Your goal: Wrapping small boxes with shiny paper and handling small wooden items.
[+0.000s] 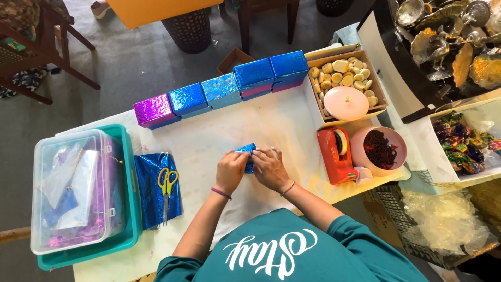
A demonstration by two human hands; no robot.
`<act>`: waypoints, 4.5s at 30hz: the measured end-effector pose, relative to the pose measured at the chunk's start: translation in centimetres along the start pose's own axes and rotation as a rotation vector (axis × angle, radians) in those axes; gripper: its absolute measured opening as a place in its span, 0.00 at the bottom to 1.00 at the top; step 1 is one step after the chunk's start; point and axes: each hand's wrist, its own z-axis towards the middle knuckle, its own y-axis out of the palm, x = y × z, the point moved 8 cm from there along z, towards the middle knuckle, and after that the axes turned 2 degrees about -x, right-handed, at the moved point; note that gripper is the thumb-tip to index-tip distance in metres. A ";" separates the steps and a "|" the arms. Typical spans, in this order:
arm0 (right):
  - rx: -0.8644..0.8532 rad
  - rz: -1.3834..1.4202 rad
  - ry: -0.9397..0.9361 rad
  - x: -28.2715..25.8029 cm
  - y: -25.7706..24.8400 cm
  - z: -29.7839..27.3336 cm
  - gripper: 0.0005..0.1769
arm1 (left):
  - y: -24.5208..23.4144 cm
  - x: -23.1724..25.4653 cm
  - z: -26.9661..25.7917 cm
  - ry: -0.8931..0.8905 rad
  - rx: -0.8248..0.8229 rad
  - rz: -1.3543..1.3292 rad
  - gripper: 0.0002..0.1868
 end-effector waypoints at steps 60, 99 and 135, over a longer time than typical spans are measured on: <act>0.188 0.168 -0.139 2.6 -1.3 1.6 0.07 | 2.6 -1.1 -2.6 0.215 0.105 0.231 0.10; -0.200 0.147 -0.120 4.5 1.1 5.1 0.25 | 0.8 -0.7 -3.4 0.129 0.115 0.278 0.08; 0.349 0.289 0.475 11.0 -7.0 -7.9 0.03 | 2.5 -5.3 -0.4 -0.382 -0.106 0.023 0.26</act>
